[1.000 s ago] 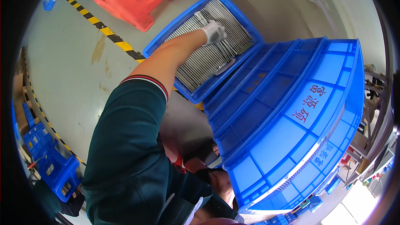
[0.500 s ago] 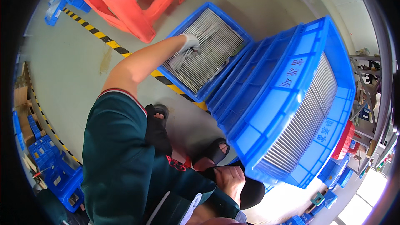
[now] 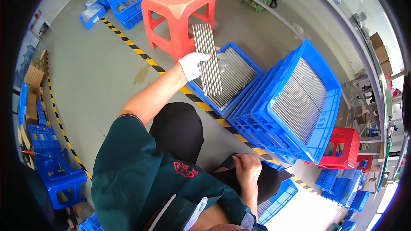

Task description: Manually sorting and arranging thin metal rods into a storage crate.

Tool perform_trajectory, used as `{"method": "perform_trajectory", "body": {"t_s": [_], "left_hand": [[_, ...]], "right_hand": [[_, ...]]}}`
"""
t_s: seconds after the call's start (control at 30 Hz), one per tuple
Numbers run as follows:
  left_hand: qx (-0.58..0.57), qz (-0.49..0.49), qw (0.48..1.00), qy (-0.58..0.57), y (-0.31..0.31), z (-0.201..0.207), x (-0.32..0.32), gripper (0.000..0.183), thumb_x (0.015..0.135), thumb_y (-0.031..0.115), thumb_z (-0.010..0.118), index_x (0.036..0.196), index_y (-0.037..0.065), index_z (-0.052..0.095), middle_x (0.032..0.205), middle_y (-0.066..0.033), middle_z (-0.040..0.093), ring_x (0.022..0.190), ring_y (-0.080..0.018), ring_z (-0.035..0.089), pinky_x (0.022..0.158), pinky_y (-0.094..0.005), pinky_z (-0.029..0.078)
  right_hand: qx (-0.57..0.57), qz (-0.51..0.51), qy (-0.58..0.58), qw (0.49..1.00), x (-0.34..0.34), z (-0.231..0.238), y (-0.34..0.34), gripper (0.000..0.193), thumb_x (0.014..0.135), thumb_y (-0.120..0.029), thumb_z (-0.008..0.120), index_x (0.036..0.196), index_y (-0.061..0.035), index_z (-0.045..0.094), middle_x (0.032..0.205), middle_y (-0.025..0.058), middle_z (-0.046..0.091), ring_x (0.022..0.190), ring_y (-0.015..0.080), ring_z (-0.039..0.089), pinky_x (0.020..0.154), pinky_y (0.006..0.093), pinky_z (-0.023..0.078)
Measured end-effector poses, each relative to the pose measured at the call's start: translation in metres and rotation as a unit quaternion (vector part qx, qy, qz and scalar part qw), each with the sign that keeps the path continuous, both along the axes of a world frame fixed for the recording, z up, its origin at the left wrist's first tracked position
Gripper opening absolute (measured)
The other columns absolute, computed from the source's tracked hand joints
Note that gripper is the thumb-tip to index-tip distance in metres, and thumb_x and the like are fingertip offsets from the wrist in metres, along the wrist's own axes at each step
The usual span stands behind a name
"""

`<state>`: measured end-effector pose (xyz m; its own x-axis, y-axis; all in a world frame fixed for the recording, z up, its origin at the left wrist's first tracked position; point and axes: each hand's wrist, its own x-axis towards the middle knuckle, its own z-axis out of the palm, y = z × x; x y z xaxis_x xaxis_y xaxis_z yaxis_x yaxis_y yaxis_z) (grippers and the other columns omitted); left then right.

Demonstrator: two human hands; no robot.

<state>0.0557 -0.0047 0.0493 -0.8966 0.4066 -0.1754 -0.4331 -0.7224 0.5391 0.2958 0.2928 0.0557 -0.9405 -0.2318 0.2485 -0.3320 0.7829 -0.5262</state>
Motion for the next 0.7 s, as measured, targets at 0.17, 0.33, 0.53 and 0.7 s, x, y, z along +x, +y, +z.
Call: {"method": "perform_trajectory", "body": {"t_s": [0.17,0.33,0.53,0.7], "left_hand": [[0.027,-0.062,0.997,-0.024,0.013,0.030,0.052,0.038,0.089,0.003,0.047,0.127,0.003,0.046,0.117,-0.0207,0.055,0.108,-0.0413,0.057,0.094,-0.0564,0.045],[0.034,-0.175,0.984,0.004,0.046,0.024,0.126,0.039,0.088,0.007,0.057,0.126,0.005,0.048,0.114,-0.0181,0.059,0.105,-0.0370,0.059,0.090,-0.0534,0.049],[-0.035,-0.250,0.964,-0.084,0.075,-0.001,0.207,0.042,0.087,0.008,0.060,0.127,0.005,0.047,0.110,-0.0173,0.060,0.105,-0.0355,0.060,0.087,-0.0535,0.050],[0.023,-0.319,0.936,-0.148,0.081,0.003,0.245,0.039,0.088,0.007,0.058,0.126,0.005,0.046,0.111,-0.0192,0.059,0.104,-0.0416,0.059,0.090,-0.0569,0.048]], "right_hand": [[-0.141,-0.072,0.032,0.987,-0.002,0.018,-0.001,0.008,0.072,-0.004,0.072,0.075,-0.0031,0.064,0.070,0.0089,0.060,0.065,0.0234,0.058,0.061,0.0335,0.047],[-0.395,-0.042,-0.041,0.917,-0.024,0.051,-0.018,0.006,0.079,-0.002,0.067,0.083,0.0012,0.064,0.088,0.0068,0.066,0.082,0.0147,0.060,0.076,0.0278,0.047],[-0.486,0.028,-0.090,0.869,-0.076,0.046,-0.038,0.010,0.082,-0.003,0.064,0.090,0.0014,0.065,0.105,0.0132,0.066,0.098,0.0184,0.059,0.090,0.0297,0.043],[-0.535,0.106,-0.154,0.824,-0.082,0.021,-0.037,0.005,0.082,-0.002,0.064,0.086,-0.0016,0.066,0.101,0.0098,0.067,0.091,0.0134,0.060,0.085,0.0272,0.045]]}}
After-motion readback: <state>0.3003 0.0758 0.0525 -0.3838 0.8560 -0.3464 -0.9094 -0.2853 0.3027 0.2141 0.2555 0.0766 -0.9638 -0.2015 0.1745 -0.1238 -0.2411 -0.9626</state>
